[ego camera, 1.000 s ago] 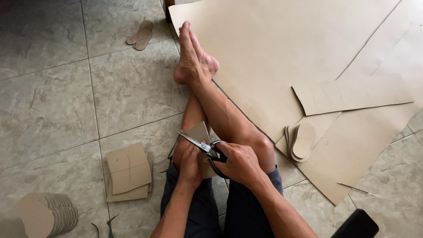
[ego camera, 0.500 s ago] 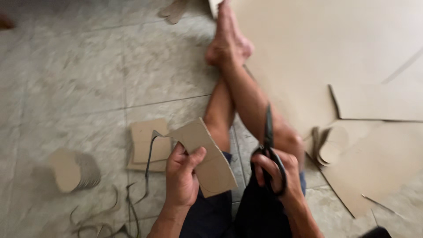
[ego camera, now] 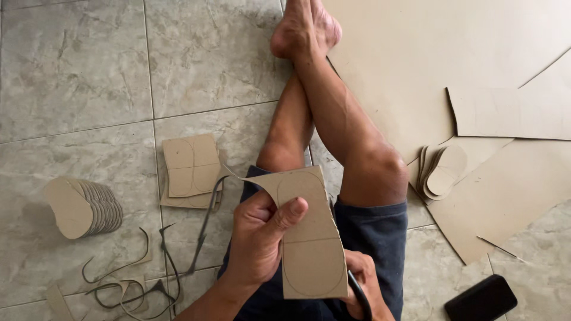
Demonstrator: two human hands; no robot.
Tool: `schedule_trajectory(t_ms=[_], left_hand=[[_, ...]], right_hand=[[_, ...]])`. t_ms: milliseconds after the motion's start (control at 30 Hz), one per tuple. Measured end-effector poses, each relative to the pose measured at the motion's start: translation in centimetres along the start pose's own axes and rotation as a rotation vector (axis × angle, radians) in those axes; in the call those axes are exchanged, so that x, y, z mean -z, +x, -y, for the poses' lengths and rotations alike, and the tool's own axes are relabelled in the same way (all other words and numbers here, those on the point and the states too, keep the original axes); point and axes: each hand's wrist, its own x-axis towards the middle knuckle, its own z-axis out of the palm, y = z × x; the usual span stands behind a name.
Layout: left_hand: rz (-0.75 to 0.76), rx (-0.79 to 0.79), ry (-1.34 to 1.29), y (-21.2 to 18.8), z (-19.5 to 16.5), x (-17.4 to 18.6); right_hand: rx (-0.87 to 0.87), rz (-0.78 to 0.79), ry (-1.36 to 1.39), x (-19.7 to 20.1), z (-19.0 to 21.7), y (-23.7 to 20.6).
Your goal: The person sits on the floor and cuts shoe insole shapes out of cardboard sheets using scissors, following drawn outlines. They trim the edges of each cut sole, stack finished pieces with a pile of completed soles nearby, and set finished pieces aside before starting the next sheet.
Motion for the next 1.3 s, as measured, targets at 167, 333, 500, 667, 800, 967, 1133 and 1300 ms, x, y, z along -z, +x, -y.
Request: schedule_trajectory(t_ms=[167,333,500,667,800,967,1133,1300], left_hand=[[-0.012,-0.019,0.192,-1.1,-0.9,-0.5],[-0.041,-0.037,0.428,-2.3,-1.2,-0.6],[-0.054,-0.045,0.369,-2.8,-0.9,-0.4],[-0.075,-0.032,0.415,-2.9,-0.7,-0.1],[-0.060,-0.069,0.420,-3.1,-0.5,-0.2],[-0.033,-0.046,0.390,-3.2,-0.7,-0.3],[-0.038,0.055,0.299,-2.8,-1.3,0.0],[-0.002,0.021,0.368,-2.9,-1.6,0.1]], right_hand=[[-0.176,0.009,0.193,-1.6,3.4,0.8],[-0.127,-0.007,0.182,-2.5,6.3,2.2],[-0.116,-0.074,0.017,-2.6,6.1,2.5],[-0.152,-0.123,0.015,-2.5,5.4,1.7],[-0.050,-0.146,-0.013,-2.7,5.3,1.3],[-0.042,-0.201,-0.170,-2.6,5.4,1.0],[-0.017,-0.221,-0.281,-2.6,5.4,0.9],[-0.029,-0.167,-0.228,-2.5,6.1,1.3]])
